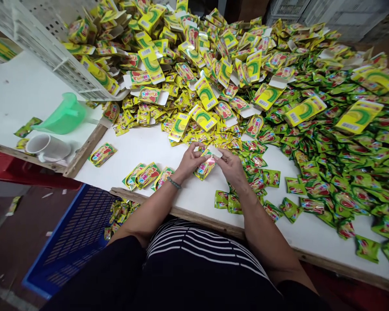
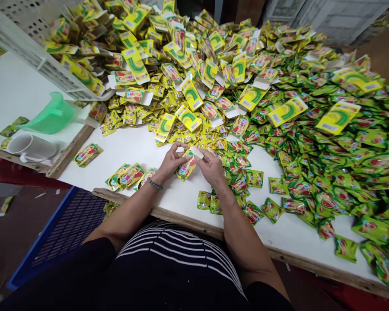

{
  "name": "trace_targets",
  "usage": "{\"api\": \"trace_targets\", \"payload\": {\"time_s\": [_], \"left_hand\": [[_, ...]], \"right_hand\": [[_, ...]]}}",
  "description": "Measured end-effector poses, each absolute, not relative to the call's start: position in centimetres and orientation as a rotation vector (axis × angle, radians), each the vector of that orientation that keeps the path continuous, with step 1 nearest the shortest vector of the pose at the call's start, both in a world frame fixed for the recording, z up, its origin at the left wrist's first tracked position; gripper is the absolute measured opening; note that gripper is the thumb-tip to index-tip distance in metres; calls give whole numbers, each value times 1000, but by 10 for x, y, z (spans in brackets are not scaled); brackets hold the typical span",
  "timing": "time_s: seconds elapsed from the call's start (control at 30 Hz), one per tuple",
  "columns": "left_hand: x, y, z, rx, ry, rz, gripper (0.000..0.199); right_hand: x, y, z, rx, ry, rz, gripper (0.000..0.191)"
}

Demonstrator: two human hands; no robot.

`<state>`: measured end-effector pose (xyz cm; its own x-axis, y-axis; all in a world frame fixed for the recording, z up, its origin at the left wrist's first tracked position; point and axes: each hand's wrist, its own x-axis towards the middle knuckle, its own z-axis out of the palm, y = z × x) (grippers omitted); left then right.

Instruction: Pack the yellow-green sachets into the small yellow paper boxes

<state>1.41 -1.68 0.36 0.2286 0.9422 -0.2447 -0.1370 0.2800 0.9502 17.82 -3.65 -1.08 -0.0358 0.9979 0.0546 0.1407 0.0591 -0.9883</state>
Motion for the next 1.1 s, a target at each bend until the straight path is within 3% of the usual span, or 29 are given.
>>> {"api": "trace_targets", "payload": {"time_s": [0.43,0.6,0.87,1.0,1.1], "left_hand": [[15,-19,6,1040,1023,894,59],[14,-20,6,1032,998,919,62],[8,-17,-2,972,971,1036,60],[10,-23,0,1088,1084,1016,56],[-1,-32,21,1398,1222,904,40]], "right_hand": [[184,-32,-10,-1308,-1072,1266,30],[196,-33,-9,-1255,-1251,1350,28],[158,-51,-1,-1291,-1619,579,28],[158,-52,-7,-1274,-1693,511,26],[174,-49,-7,-1275,-1684,459,23]]}}
